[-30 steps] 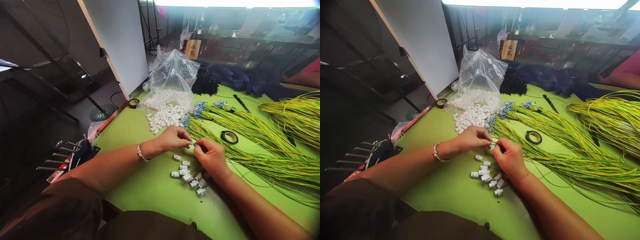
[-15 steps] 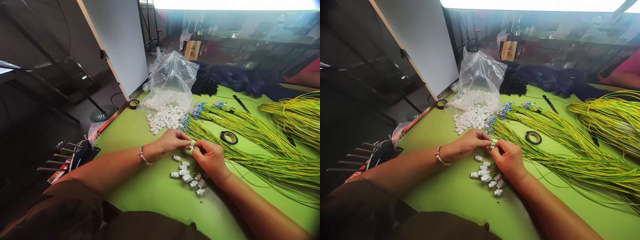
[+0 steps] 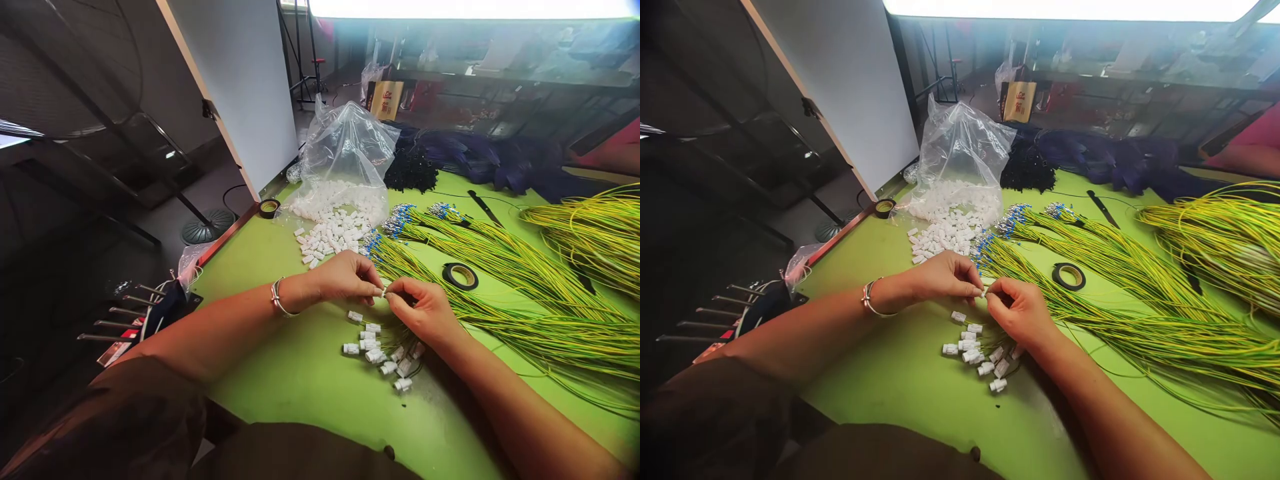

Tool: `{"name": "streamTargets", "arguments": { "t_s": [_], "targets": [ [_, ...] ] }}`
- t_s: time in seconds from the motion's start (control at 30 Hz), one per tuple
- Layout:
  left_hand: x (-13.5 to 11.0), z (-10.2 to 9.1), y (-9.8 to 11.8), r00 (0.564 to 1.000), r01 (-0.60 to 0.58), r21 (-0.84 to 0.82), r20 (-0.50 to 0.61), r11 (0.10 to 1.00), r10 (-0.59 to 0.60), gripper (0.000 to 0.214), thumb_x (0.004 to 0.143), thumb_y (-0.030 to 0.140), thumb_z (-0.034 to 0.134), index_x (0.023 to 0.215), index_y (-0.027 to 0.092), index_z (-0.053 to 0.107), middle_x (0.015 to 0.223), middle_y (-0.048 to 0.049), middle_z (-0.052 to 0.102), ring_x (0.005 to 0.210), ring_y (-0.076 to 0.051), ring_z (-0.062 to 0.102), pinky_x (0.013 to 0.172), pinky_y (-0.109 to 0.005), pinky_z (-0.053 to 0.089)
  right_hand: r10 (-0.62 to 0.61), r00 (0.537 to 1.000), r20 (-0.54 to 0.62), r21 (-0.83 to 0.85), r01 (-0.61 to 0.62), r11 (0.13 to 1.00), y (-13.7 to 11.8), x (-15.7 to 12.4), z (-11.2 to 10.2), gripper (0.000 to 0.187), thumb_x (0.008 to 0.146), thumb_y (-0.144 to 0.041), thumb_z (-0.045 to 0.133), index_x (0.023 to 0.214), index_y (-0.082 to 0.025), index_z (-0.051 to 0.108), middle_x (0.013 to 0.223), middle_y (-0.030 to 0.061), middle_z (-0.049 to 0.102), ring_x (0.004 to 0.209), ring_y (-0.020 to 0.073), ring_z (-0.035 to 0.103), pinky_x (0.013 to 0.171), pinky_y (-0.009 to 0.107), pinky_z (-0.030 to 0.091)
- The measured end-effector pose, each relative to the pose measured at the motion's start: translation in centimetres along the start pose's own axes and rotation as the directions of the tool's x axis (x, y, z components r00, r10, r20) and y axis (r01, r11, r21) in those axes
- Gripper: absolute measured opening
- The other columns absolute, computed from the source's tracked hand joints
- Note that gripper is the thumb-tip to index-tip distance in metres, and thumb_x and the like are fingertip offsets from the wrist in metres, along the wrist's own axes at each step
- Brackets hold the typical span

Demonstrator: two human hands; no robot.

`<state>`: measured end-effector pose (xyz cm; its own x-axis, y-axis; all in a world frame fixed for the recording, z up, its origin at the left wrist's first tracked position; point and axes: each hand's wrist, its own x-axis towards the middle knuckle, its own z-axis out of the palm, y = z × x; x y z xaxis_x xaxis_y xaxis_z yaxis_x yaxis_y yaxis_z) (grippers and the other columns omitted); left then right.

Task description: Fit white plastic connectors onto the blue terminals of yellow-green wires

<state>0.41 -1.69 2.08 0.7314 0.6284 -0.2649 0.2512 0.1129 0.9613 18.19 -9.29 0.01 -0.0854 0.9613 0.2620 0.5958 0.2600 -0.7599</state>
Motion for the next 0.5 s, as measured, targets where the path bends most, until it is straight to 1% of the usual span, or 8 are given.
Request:
{"name": "streamTargets", "arguments": {
  "t_s": [0.07,0.17,0.23,0.3,0.33,0.4,0.47,0.5],
  "targets": [
    [-0.3,0.2,0.0,0.989,-0.033,0.171,0.149,0.985,0.008,0.008,0.064,0.014,0.072,0.072,0.011,0.071,0.059,-0.0023,0.067,0.051,-0.010,0.059,0.051,-0.019,0.044,-0.003,1.000,0.005,-0.005,0.003,1.000,0.4,0.6,-0.5,0.012,0.078,-0.019,0.054,0.074,-0.017,0.065,0.063,0.0000,0.063,0.057,0.0128,0.056,0.056,0.024,0.045],
    [-1.2,1.6,-0.1,0.925,-0.151,0.319,0.380,0.935,0.020,0.009,0.068,0.014,0.071,0.076,0.014,0.074,0.069,-0.0021,0.071,0.058,-0.010,0.061,0.056,-0.018,0.045,-0.110,0.994,0.000,-0.207,0.108,0.972,1.1,1.1,-0.2,0.015,0.083,-0.022,0.055,0.086,-0.018,0.069,0.083,0.0056,0.068,0.077,0.0183,0.060,0.072,0.031,0.047],
    [-2.0,2.8,0.2,0.870,-0.226,0.351,0.492,0.909,0.027,0.011,0.074,0.016,0.068,0.083,0.015,0.074,0.077,-0.0024,0.073,0.064,-0.011,0.062,0.060,-0.018,0.045,-0.182,0.979,0.088,-0.386,0.202,0.900,1.3,1.2,0.4,0.015,0.085,-0.023,0.056,0.089,-0.018,0.070,0.089,0.0082,0.067,0.084,0.0217,0.057,0.077,0.034,0.045],
    [-2.7,3.1,1.1,0.829,-0.301,0.390,0.557,0.870,0.037,0.012,0.076,0.016,0.065,0.084,0.015,0.075,0.081,-0.0029,0.074,0.066,-0.011,0.062,0.061,-0.018,0.045,-0.194,0.970,0.145,-0.520,0.241,0.820,1.2,1.0,1.1,0.015,0.086,-0.023,0.055,0.087,-0.018,0.069,0.085,0.0094,0.065,0.083,0.0234,0.054,0.076,0.036,0.044],
    [-2.8,2.8,1.7,0.834,-0.329,0.432,0.550,0.840,0.044,0.011,0.076,0.015,0.065,0.081,0.016,0.075,0.080,-0.0029,0.074,0.064,-0.011,0.061,0.060,-0.019,0.044,-0.193,0.969,0.154,-0.563,0.246,0.789,1.1,0.9,1.4,0.015,0.086,-0.023,0.055,0.085,-0.017,0.069,0.083,0.0095,0.064,0.081,0.0236,0.053,0.075,0.037,0.043],
    [-2.8,1.2,2.7,0.904,-0.325,0.576,0.423,0.750,0.067,0.012,0.075,0.014,0.063,0.075,0.016,0.075,0.073,-0.0026,0.073,0.059,-0.011,0.058,0.058,-0.021,0.042,-0.203,0.966,0.158,-0.603,0.257,0.755,0.9,0.7,1.8,0.016,0.087,-0.022,0.053,0.081,-0.016,0.066,0.078,0.0092,0.062,0.078,0.0234,0.051,0.074,0.037,0.042],
    [-2.1,-1.2,3.2,0.983,-0.182,0.736,0.112,0.652,0.148,0.017,0.077,0.015,0.059,0.071,0.015,0.075,0.067,-0.0034,0.071,0.056,-0.012,0.056,0.058,-0.023,0.041,-0.236,0.961,0.143,-0.591,0.274,0.758,0.8,0.6,1.9,0.016,0.088,-0.020,0.050,0.081,-0.016,0.064,0.078,0.0093,0.061,0.077,0.0231,0.051,0.075,0.037,0.042],
    [-1.7,-2.5,3.2,0.979,-0.089,0.779,-0.046,0.621,0.199,0.017,0.077,0.015,0.058,0.073,0.014,0.075,0.069,-0.0043,0.071,0.059,-0.013,0.057,0.060,-0.024,0.041,-0.255,0.959,0.121,-0.570,0.278,0.773,0.8,0.5,1.9,0.016,0.088,-0.019,0.049,0.081,-0.015,0.062,0.079,0.0096,0.060,0.078,0.0229,0.051,0.075,0.037,0.042]
  ]
}}
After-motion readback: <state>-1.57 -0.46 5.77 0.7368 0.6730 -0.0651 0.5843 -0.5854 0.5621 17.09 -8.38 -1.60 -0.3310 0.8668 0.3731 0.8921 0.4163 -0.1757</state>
